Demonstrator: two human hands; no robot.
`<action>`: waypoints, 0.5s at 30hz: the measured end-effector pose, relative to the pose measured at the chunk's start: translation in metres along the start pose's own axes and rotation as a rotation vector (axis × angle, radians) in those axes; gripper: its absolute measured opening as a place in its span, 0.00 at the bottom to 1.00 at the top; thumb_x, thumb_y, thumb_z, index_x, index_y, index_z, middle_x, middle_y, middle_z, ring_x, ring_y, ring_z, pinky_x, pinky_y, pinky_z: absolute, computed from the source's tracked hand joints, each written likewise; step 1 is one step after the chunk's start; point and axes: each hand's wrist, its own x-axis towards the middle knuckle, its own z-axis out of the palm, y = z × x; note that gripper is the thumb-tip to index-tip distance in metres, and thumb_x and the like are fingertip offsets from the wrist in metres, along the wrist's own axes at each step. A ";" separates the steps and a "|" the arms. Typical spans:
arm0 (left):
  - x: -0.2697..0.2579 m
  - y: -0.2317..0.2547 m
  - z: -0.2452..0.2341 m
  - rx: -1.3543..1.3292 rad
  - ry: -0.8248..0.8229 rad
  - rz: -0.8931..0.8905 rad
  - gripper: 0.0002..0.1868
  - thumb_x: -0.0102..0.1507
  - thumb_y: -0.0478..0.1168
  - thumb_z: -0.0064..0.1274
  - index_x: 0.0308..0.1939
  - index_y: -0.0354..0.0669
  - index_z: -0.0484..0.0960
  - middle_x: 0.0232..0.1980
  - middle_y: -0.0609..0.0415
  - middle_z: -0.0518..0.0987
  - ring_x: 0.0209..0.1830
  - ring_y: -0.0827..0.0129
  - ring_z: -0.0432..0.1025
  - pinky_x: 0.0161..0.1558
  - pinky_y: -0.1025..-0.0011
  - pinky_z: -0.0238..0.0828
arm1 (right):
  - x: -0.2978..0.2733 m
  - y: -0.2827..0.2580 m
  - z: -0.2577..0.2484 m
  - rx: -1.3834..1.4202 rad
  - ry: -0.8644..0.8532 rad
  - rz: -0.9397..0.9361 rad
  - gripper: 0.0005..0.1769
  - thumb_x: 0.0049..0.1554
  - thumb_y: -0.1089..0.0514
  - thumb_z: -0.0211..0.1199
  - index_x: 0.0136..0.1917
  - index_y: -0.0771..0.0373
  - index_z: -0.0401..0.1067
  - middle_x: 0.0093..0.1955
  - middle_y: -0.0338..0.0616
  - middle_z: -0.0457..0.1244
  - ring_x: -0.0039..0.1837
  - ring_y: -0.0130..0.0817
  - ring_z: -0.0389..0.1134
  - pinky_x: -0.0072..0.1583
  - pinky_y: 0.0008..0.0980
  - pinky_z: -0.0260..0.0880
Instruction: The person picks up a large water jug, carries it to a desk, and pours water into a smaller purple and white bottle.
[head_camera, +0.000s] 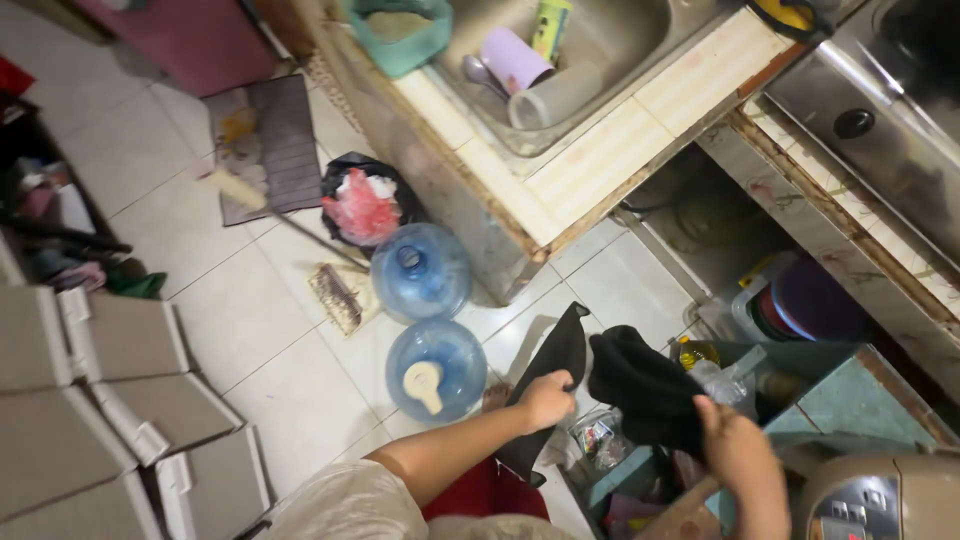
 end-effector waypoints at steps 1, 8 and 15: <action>-0.014 -0.004 -0.004 -0.003 0.005 0.005 0.17 0.54 0.36 0.56 0.47 0.39 0.80 0.41 0.39 0.83 0.42 0.53 0.79 0.45 0.61 0.72 | -0.019 0.008 -0.005 0.037 0.137 -0.091 0.27 0.67 0.38 0.52 0.52 0.62 0.80 0.55 0.62 0.68 0.56 0.61 0.70 0.58 0.53 0.71; -0.108 -0.042 -0.037 -0.023 0.136 0.068 0.20 0.56 0.36 0.53 0.51 0.36 0.78 0.42 0.40 0.82 0.44 0.54 0.77 0.47 0.61 0.72 | -0.092 -0.026 0.093 0.079 0.137 -0.199 0.24 0.69 0.41 0.53 0.53 0.64 0.77 0.52 0.61 0.68 0.55 0.65 0.68 0.56 0.59 0.66; -0.140 -0.031 -0.043 -0.084 0.300 0.198 0.26 0.52 0.35 0.53 0.55 0.34 0.76 0.52 0.40 0.81 0.54 0.54 0.75 0.54 0.64 0.70 | -0.193 -0.001 0.091 0.297 0.543 -0.510 0.14 0.64 0.55 0.56 0.58 0.61 0.76 0.55 0.57 0.69 0.59 0.56 0.70 0.61 0.47 0.68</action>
